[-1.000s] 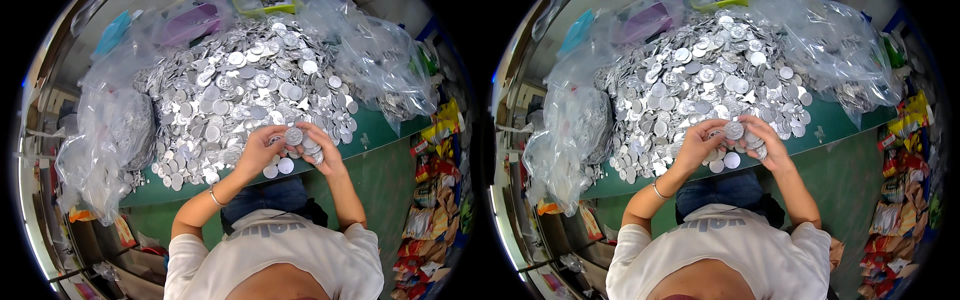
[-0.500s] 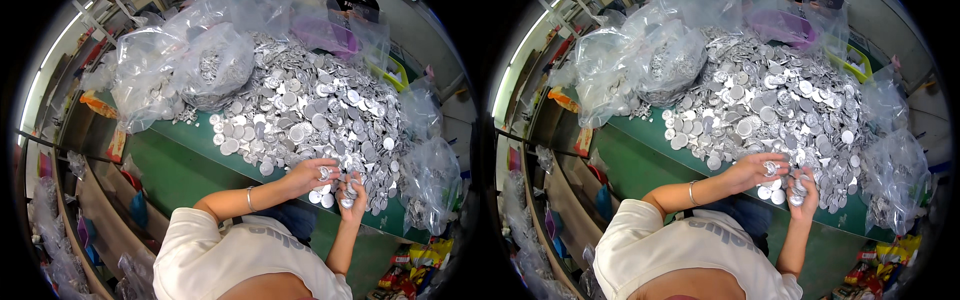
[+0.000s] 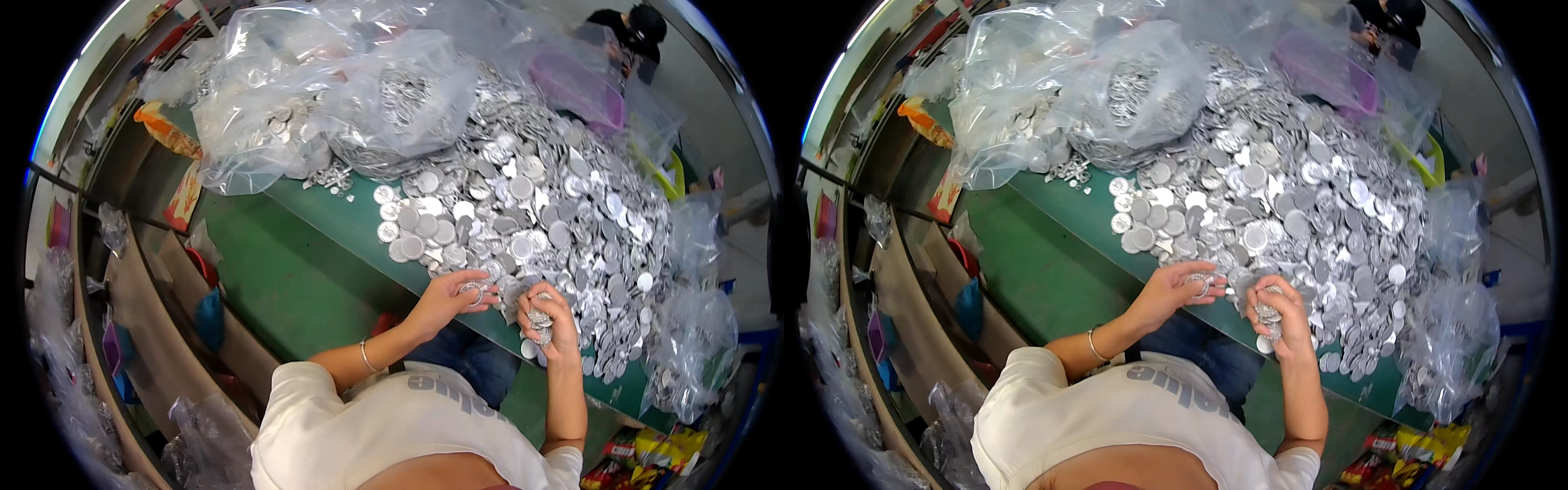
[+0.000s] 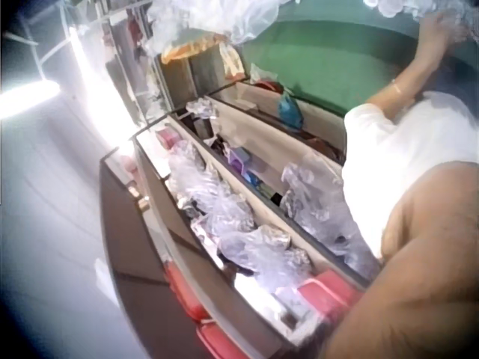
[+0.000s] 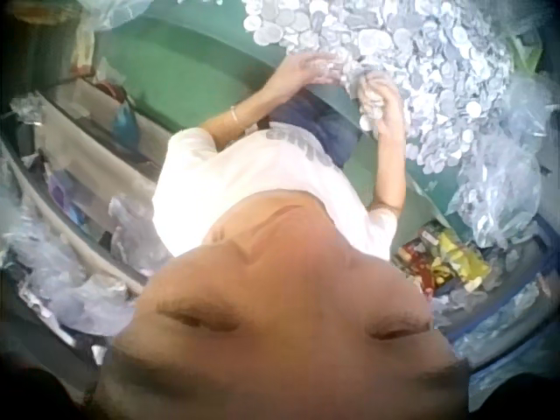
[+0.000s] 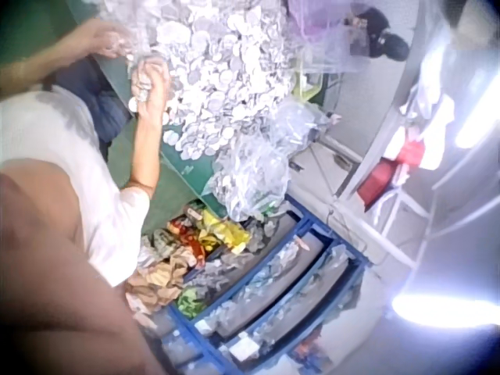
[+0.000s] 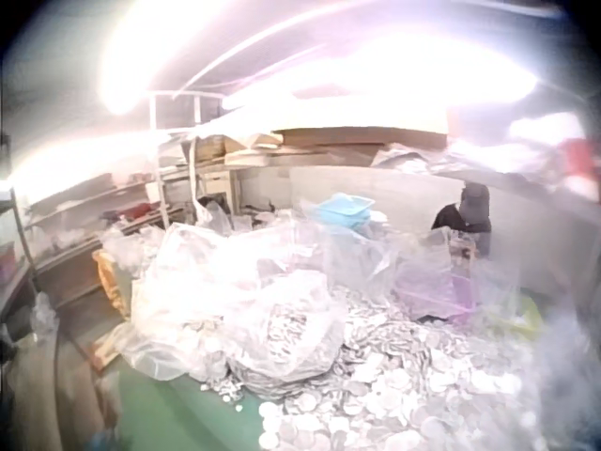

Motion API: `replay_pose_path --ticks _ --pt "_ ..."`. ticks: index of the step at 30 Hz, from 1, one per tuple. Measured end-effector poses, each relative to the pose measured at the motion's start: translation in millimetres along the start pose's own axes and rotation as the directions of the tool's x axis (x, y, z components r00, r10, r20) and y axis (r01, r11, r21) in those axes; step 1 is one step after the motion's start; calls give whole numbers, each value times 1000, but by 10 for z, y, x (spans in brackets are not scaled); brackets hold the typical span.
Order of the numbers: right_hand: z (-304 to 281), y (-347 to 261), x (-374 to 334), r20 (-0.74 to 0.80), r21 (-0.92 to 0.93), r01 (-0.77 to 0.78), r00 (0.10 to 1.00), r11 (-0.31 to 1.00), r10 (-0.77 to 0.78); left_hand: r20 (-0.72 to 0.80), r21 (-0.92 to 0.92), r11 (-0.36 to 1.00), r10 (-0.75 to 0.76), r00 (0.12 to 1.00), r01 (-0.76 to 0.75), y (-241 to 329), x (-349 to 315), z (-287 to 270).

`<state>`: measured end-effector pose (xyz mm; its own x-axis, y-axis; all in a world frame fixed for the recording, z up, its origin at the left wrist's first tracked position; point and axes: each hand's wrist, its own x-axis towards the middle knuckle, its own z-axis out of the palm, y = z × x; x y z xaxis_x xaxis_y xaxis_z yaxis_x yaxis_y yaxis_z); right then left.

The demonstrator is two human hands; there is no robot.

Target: The person stacks small silver metal tags from a large pile on a workbench and places the stacks into clear plastic bags.

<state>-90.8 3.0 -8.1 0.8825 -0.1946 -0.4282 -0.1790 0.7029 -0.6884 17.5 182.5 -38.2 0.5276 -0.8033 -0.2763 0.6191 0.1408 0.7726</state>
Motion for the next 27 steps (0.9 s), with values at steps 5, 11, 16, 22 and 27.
replay_pose_path --ticks 5,11,16,22,27 --pt "688 -370 538 103 -291 71 994 954 -42 -82 178 960 231 969 -214 277 -152 -430" --pt "1212 -467 1212 150 -190 159 980 969 -131 -154 277 623 780 607 -731 1632 280 -478" --pt "1440 -400 1222 167 -221 125 982 967 -89 -150 475 471 876 458 -744 2226 636 -409" --pt "1555 -270 971 218 -434 486 874 759 -435 -18 -460 847 290 957 -266 1156 76 -402" --pt "1782 240 947 792 -593 798 555 -108 -253 149 -772 636 192 970 -8 777 -52 -504"
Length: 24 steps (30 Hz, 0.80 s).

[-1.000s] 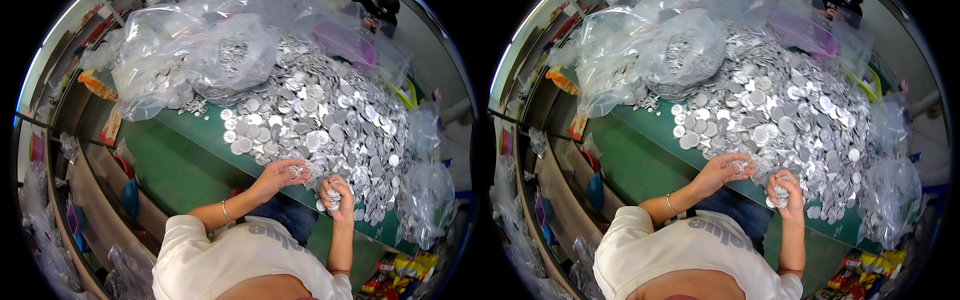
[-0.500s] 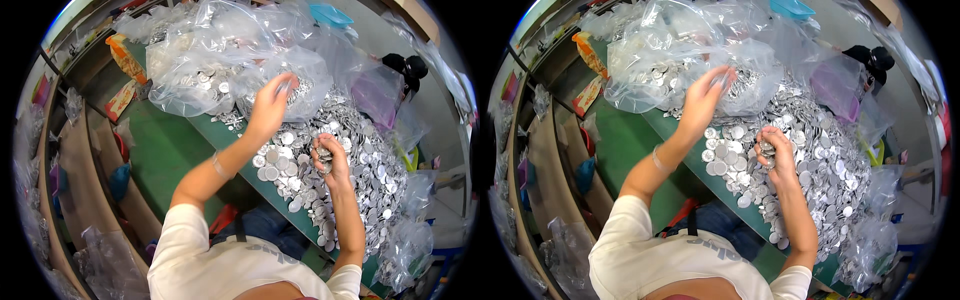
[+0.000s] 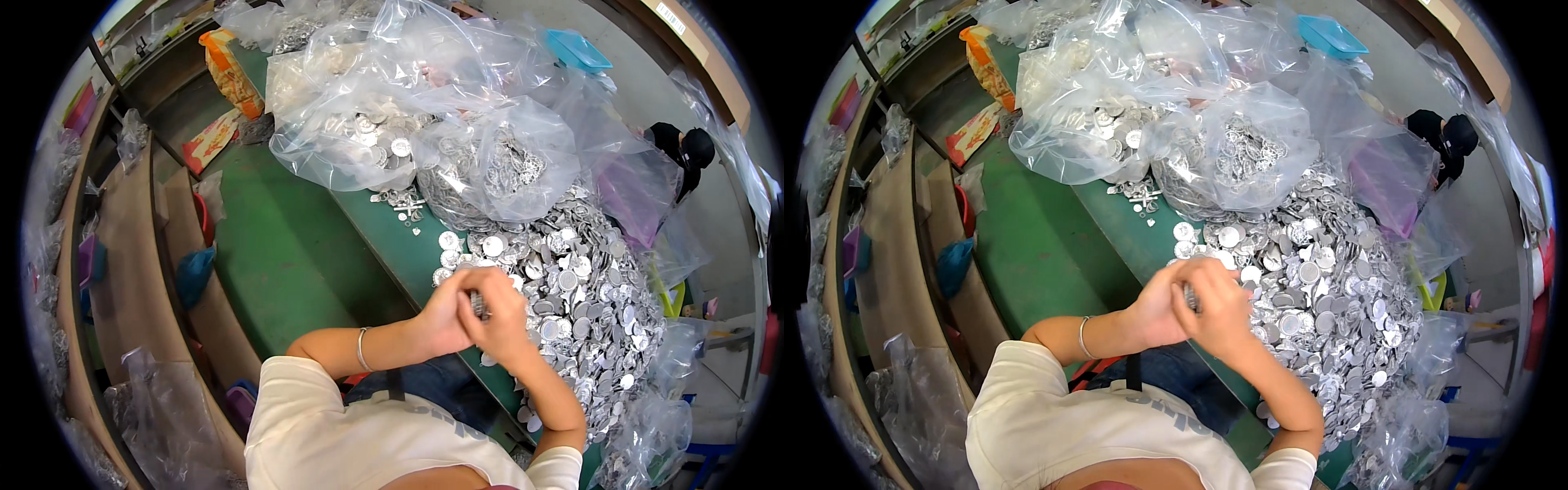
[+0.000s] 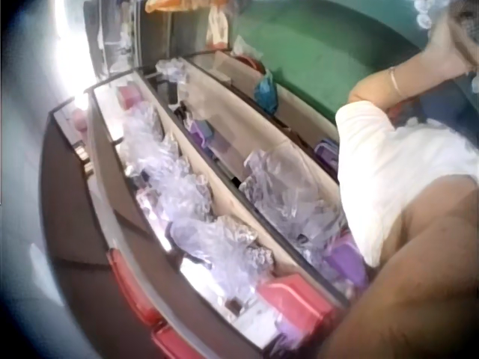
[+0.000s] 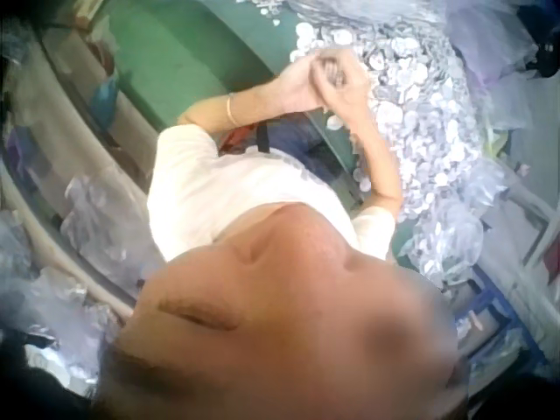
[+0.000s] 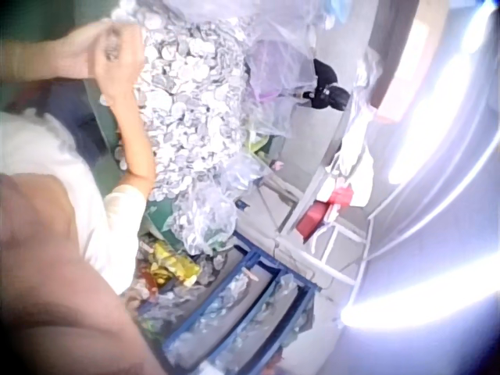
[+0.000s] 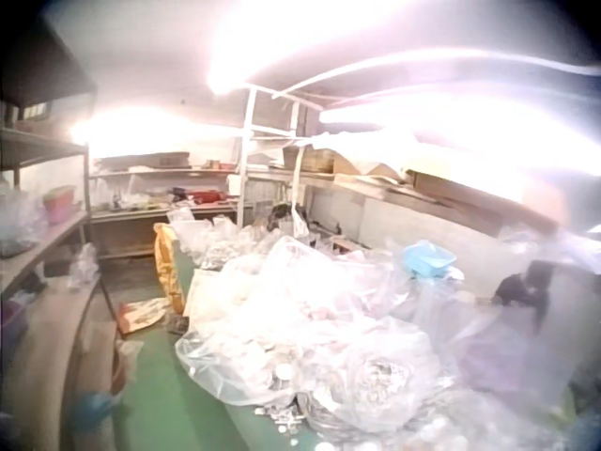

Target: The person stacks small silver metal tags from a large pile on a workbench and places the stacks into clear plastic bags.

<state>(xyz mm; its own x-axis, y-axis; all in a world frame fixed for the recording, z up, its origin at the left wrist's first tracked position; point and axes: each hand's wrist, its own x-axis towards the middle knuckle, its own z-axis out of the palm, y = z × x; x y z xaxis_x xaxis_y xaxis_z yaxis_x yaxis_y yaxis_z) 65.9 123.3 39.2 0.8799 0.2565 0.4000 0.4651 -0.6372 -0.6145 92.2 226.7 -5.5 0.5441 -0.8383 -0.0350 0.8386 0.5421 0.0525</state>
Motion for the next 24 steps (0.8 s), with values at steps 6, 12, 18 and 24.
replay_pose_path --ticks 6,12,18,24 --pt "-7 -120 78 214 -392 66 977 917 22 -315 42 967 253 915 -253 320 -116 122" --pt "-164 -69 -62 33 -170 -62 997 983 68 -310 48 749 641 702 -661 1337 119 458" --pt "-409 64 -810 59 31 -357 933 934 355 -134 974 194 909 394 -115 2704 667 65" --pt "-662 171 -1620 -141 43 -561 816 827 561 147 835 -446 744 652 321 3012 885 -633"
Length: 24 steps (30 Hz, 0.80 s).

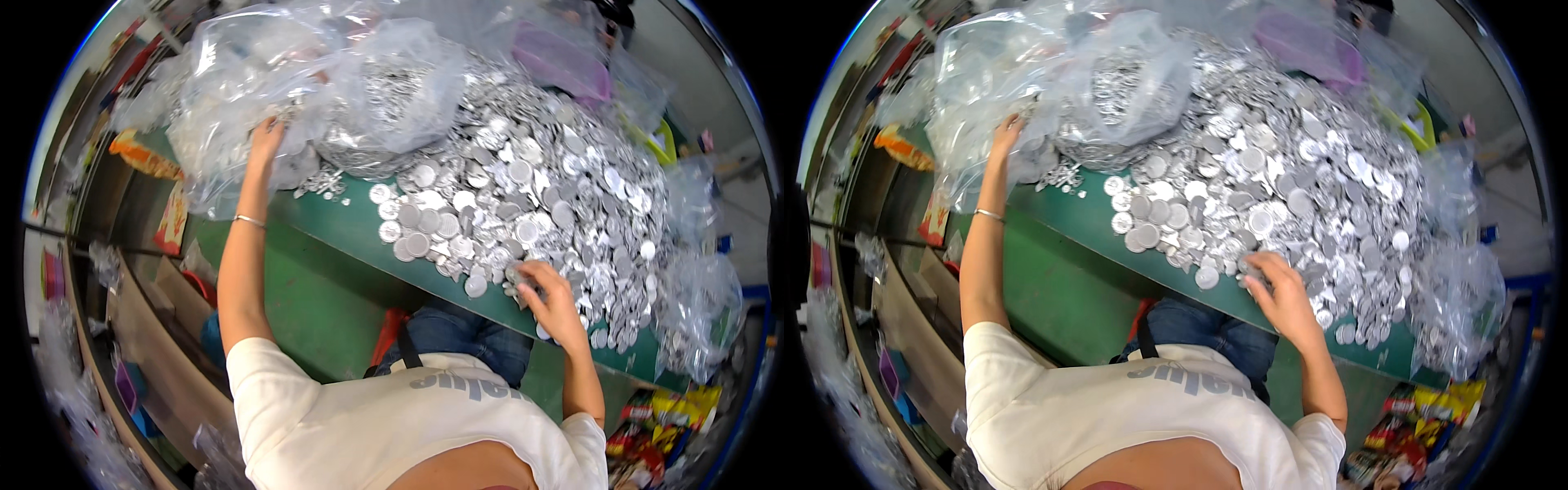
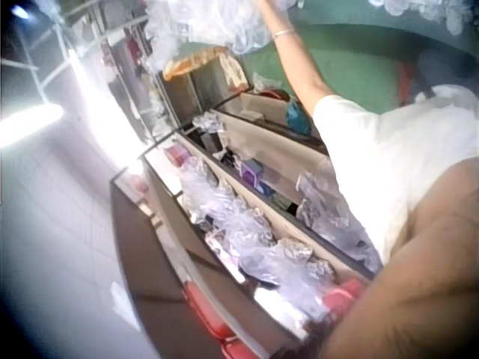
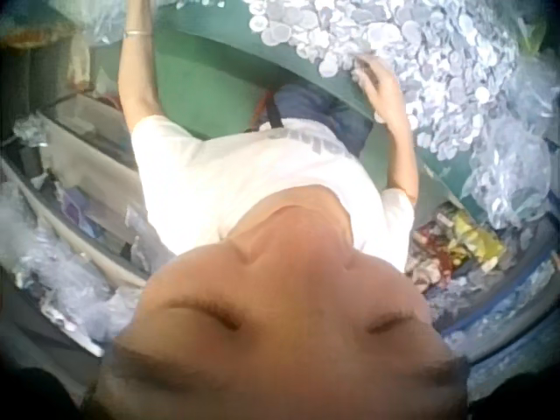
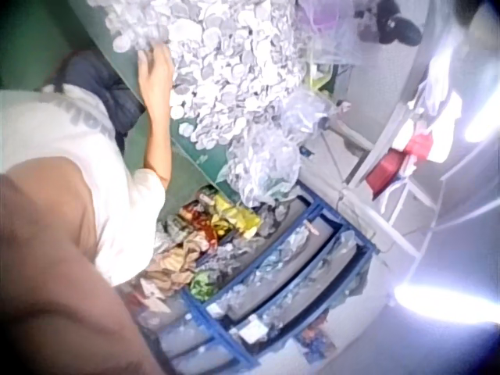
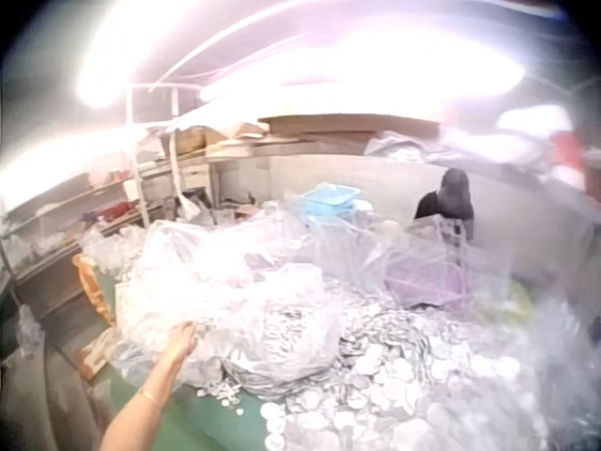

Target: The person stacks small silver metal tags from a large pile on a workbench and places the stacks into clear plastic bags.

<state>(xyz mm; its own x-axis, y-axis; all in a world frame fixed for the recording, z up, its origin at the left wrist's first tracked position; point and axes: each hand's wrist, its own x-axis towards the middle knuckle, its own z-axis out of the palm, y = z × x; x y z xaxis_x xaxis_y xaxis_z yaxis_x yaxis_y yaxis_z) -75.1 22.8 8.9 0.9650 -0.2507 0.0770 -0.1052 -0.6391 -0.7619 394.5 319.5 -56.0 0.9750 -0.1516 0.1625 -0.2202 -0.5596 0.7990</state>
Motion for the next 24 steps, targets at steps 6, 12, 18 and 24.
replay_pose_path --ticks 6,12,18,24 --pt "-175 232 -158 -230 -92 -139 966 986 115 -125 -110 970 201 972 -215 553 -530 -201" --pt "78 275 381 -340 -500 -8 922 866 -187 -3 -242 766 614 789 -596 1715 -2342 612" --pt "170 322 451 -269 -547 -33 953 836 -138 225 -263 752 657 720 -604 1811 -2617 1717" --pt "131 387 502 -290 -528 8 938 849 -189 312 -155 816 575 756 -557 1941 -2606 1933"
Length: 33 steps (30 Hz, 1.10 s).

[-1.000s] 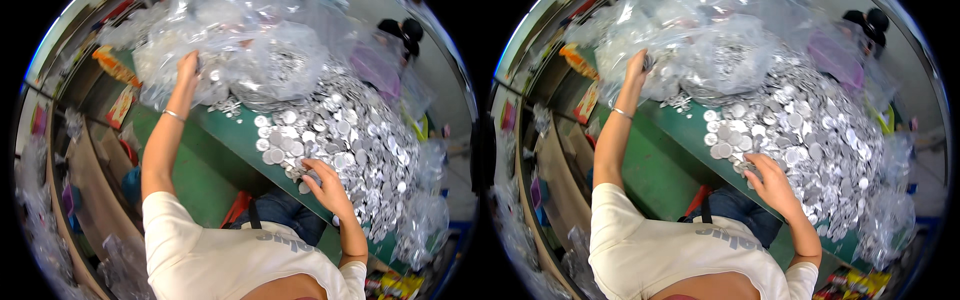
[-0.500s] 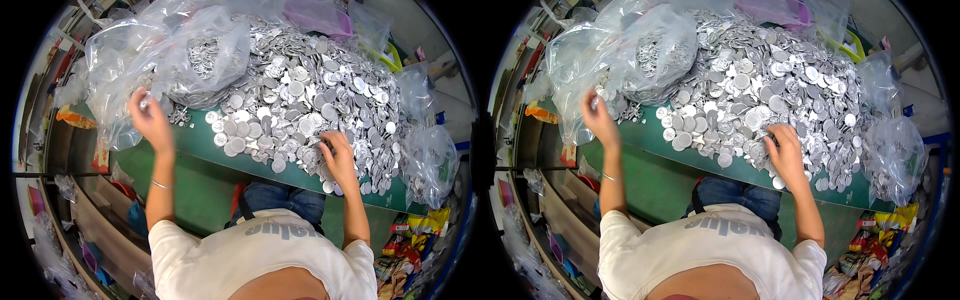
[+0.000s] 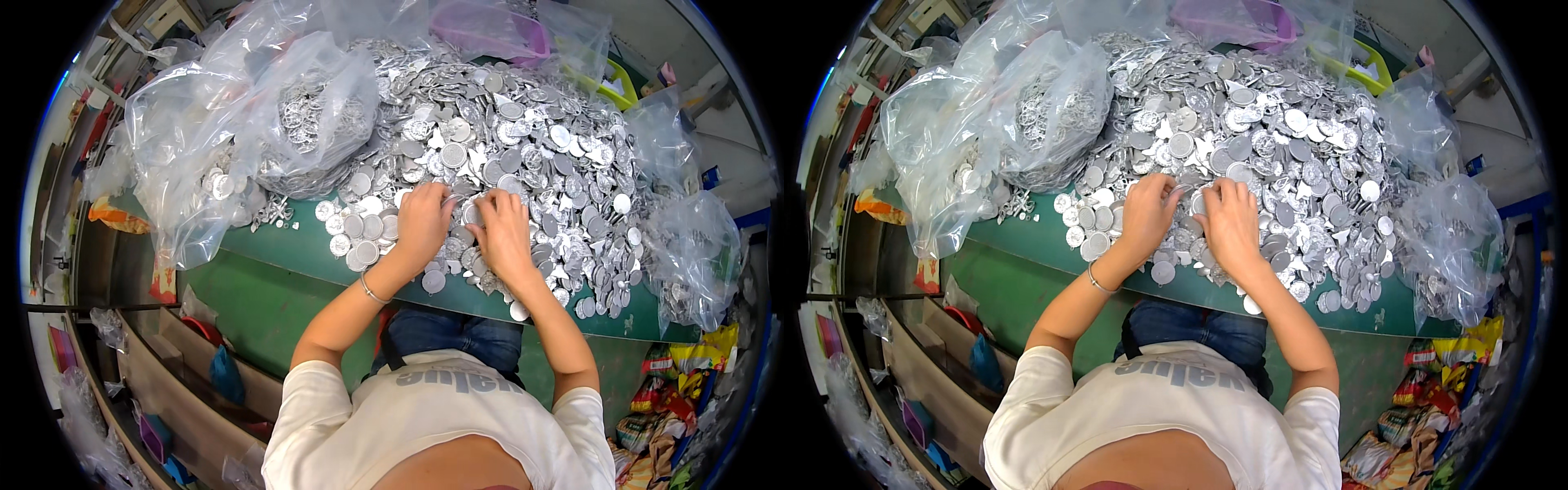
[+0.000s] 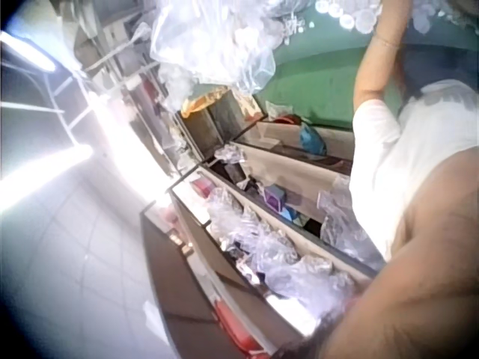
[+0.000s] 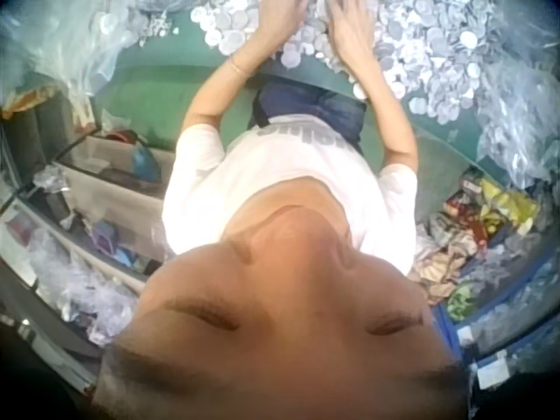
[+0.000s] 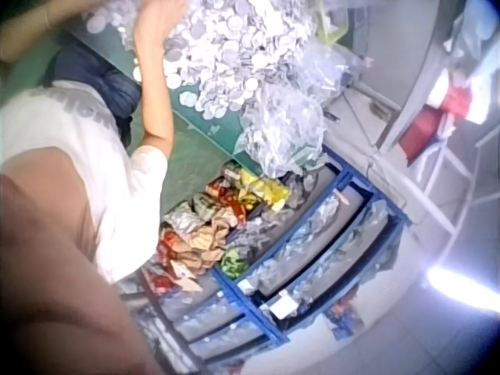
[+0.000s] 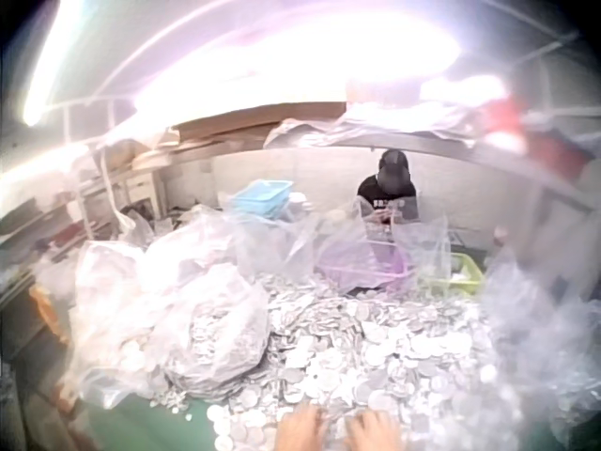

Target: The person stacks small silver metal tags from a large pile on a workbench and places the stacks into clear plastic bags.

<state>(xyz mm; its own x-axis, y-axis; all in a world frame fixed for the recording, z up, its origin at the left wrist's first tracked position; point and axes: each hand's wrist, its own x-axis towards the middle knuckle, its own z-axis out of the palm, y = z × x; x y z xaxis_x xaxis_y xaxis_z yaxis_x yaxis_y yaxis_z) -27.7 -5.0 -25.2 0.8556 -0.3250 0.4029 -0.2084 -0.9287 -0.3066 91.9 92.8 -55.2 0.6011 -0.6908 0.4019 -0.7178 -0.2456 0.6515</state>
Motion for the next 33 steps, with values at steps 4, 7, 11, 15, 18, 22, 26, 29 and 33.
replay_pose_path --ticks 4,7,11,15,18,22,26,29,33 --pt "-76 17 5 97 189 -154 986 970 138 -171 -304 950 20 985 -72 9 9 -47" --pt "-107 116 -43 -99 323 -20 994 946 55 74 -814 527 -326 942 246 -35 67 -123" --pt "-359 367 99 -105 9 -3 994 1000 4 278 -756 469 -401 873 456 -112 307 -257" --pt "-281 399 140 -28 -174 -66 998 983 62 -33 -277 959 -68 997 56 -224 534 -76" --pt "-291 412 147 -16 -176 -94 996 980 93 29 -16 997 74 997 -73 -89 590 -94" --pt "-252 449 75 -17 -79 -26 1000 997 25 187 41 995 77 979 -86 -51 611 -165" --pt "-231 423 89 -52 -80 7 999 997 -12 205 53 993 90 975 -103 -36 638 -174" --pt "-195 415 53 -56 -103 39 997 994 -45 164 48 975 209 964 -219 -71 650 -139" --pt "-196 399 -9 -78 -26 -24 997 999 22 238 61 972 205 949 -225 -25 656 -145"
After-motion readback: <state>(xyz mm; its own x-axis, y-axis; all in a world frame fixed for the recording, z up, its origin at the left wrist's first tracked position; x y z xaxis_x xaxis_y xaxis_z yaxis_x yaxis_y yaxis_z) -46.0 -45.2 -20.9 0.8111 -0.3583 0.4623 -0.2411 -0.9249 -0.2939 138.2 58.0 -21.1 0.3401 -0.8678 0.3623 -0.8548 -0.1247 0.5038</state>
